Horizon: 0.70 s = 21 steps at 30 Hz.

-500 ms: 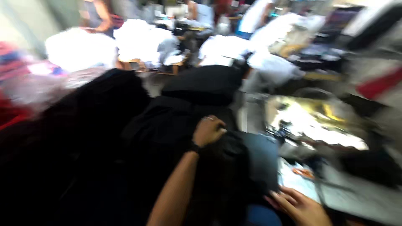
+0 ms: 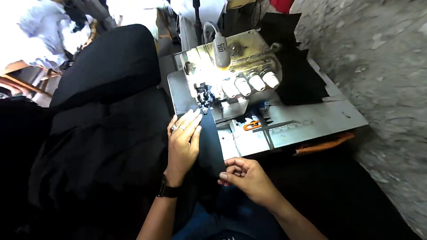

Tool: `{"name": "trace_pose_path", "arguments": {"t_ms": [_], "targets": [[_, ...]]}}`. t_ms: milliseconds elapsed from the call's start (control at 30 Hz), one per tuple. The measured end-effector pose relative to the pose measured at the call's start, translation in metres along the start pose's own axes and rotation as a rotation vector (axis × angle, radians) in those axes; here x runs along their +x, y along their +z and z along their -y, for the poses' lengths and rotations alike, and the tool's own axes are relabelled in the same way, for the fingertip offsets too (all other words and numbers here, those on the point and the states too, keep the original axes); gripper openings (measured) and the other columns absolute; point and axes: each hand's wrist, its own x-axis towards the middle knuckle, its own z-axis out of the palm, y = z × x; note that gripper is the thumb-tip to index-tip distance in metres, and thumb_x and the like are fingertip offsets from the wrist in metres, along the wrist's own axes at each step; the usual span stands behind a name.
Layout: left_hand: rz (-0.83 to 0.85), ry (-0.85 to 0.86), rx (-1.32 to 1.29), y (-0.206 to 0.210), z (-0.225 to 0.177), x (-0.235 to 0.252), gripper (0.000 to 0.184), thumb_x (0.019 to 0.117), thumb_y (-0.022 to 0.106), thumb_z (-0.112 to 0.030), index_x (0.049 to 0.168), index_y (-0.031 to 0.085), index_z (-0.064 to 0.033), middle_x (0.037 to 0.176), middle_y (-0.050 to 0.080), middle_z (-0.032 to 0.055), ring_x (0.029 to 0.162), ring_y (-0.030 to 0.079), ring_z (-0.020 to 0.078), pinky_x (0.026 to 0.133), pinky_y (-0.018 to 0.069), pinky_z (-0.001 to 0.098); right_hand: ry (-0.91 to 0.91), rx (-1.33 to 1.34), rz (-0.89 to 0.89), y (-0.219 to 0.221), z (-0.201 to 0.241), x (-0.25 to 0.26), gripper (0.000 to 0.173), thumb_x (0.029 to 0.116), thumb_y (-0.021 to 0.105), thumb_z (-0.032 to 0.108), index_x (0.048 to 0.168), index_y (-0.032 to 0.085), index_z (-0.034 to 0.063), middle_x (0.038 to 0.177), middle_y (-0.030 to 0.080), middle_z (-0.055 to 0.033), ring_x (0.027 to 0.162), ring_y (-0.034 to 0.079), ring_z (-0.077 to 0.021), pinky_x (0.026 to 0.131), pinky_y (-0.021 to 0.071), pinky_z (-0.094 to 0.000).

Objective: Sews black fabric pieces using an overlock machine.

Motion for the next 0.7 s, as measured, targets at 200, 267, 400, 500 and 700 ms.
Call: {"name": "trace_pose_path", "arguments": {"t_ms": [200, 267, 400, 500, 700], "targets": [[-0.024, -0.061, -0.006, 0.008, -0.001, -0.001, 0.031, 0.1024, 0.053, -0.015, 0.122, 0.076, -0.0133, 0.137, 0.068, -0.0015, 0.140, 0.052, 0.0155, 0.124, 0.0244, 0.0554, 0.046, 0.041, 0.053, -0.012, -0.005, 0.009, 0.024, 0.0870, 0.076, 0.001, 0.109, 0.068, -0.0004, 0.080, 0.075, -0.0021, 0.071, 0.075, -0.0143, 0.069, 0.0655, -0.0281], [-0.029, -0.059, -0.005, 0.009, -0.001, -0.001, 0.031, 0.1016, 0.052, -0.014, 0.121, 0.077, -0.0129, 0.135, 0.069, -0.0011, 0.139, 0.053, 0.0162, 0.124, 0.0245, 0.0559, 0.055, 0.058, 0.058, -0.013, -0.007, 0.010, 0.024, 0.0868, 0.077, 0.002, 0.109, 0.068, -0.0003, 0.081, 0.075, -0.0026, 0.071, 0.075, -0.0146, 0.069, 0.0656, -0.0284], [-0.036, -0.057, 0.001, 0.011, -0.002, -0.001, 0.031, 0.1009, 0.053, -0.014, 0.119, 0.077, -0.0123, 0.134, 0.069, -0.0005, 0.138, 0.054, 0.0162, 0.124, 0.0240, 0.0556, 0.040, 0.075, 0.065, -0.014, -0.011, 0.010, 0.023, 0.0876, 0.076, 0.001, 0.109, 0.068, -0.0001, 0.081, 0.075, -0.0021, 0.072, 0.075, -0.0141, 0.070, 0.0655, -0.0281], [-0.032, -0.061, -0.007, 0.010, -0.002, -0.002, 0.031, 0.1012, 0.052, -0.013, 0.120, 0.077, -0.0118, 0.135, 0.069, -0.0008, 0.139, 0.053, 0.0167, 0.124, 0.0248, 0.0548, 0.016, 0.064, 0.058, -0.014, -0.010, 0.008, 0.022, 0.0886, 0.075, 0.001, 0.110, 0.068, -0.0008, 0.082, 0.076, -0.0028, 0.073, 0.075, -0.0141, 0.070, 0.0654, -0.0275], [-0.005, -0.057, -0.009, 0.008, -0.002, -0.002, 0.032, 0.1022, 0.052, -0.015, 0.125, 0.075, -0.0147, 0.139, 0.066, -0.0041, 0.141, 0.050, 0.0144, 0.123, 0.0257, 0.0530, -0.016, 0.041, 0.024, -0.013, -0.002, 0.000, 0.023, 0.0892, 0.072, -0.003, 0.112, 0.067, -0.0033, 0.085, 0.076, -0.0045, 0.075, 0.076, -0.0150, 0.072, 0.0660, -0.0290]]}}
